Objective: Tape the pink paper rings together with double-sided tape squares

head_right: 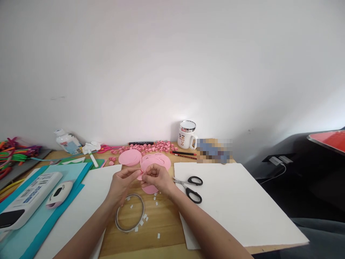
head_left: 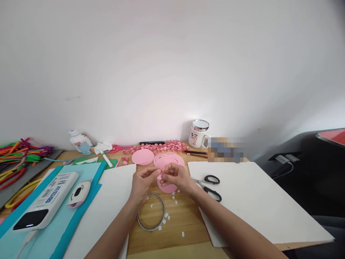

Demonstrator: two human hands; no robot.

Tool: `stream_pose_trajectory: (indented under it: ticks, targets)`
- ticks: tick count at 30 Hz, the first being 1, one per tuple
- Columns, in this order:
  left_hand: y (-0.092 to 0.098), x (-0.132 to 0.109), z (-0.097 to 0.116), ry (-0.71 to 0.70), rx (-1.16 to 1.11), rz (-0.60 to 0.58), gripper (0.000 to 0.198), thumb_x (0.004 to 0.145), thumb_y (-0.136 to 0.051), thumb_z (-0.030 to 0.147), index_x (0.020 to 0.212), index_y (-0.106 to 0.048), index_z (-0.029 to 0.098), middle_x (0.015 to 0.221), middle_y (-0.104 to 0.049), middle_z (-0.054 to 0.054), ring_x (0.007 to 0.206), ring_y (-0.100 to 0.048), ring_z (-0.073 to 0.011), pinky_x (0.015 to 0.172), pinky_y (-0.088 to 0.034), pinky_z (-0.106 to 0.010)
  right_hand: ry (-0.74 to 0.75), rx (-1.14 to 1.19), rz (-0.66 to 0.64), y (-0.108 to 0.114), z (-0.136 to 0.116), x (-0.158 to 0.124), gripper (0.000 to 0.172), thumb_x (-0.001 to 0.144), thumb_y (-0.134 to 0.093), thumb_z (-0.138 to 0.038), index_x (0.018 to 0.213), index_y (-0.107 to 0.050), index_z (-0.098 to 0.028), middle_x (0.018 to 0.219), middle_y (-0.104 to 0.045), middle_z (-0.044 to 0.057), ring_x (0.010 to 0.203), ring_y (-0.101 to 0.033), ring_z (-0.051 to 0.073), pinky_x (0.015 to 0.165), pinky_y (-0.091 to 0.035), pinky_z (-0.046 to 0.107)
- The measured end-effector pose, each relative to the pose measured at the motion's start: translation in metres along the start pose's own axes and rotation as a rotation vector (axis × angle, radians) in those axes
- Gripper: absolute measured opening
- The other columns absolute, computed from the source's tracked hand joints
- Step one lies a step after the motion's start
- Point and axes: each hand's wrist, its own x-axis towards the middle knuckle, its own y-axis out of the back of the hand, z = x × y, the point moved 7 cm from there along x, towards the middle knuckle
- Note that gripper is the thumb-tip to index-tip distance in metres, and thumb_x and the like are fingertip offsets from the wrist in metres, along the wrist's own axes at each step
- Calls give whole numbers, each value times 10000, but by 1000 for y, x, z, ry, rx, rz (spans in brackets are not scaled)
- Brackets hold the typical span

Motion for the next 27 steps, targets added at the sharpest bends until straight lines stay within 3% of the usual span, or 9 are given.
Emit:
stream_pose_trajectory:
  ticks: [8,17,22,27]
  targets:
    - [1,0,8,-69,183,14,170,557,-716,263,687,-705,153,717,-705,-51,705,-624,-183,672,-480,-253,132,-109,144,13,-10,1,309,569,-721,-306,729,-496,-168,629,-606,-17,532,-599,113,572,-518,277]
    - [-2,-1,11,-99,238,-11,162,565,-715,273,676,-711,155,700,-712,-52,674,-640,-186,637,-498,-245,219,-207,181,19,-18,0,287,601,-691,-287,789,-504,-175,655,-616,-7,517,-573,99,574,-509,270]
    - [-11,-6,7,-8,150,-100,185,545,-731,276,672,-704,145,642,-708,-56,608,-657,-210,627,-533,-301,213,-200,184,19,-20,-1,294,602,-695,-286,819,-535,-170,676,-636,11,584,-595,117,609,-515,281]
    - [-10,-5,3,29,109,-109,210,555,-731,281,697,-701,128,663,-712,-71,606,-666,-223,627,-544,-315,225,-170,179,18,-22,-2,327,582,-716,-321,829,-570,-165,725,-637,29,643,-608,139,618,-528,296]
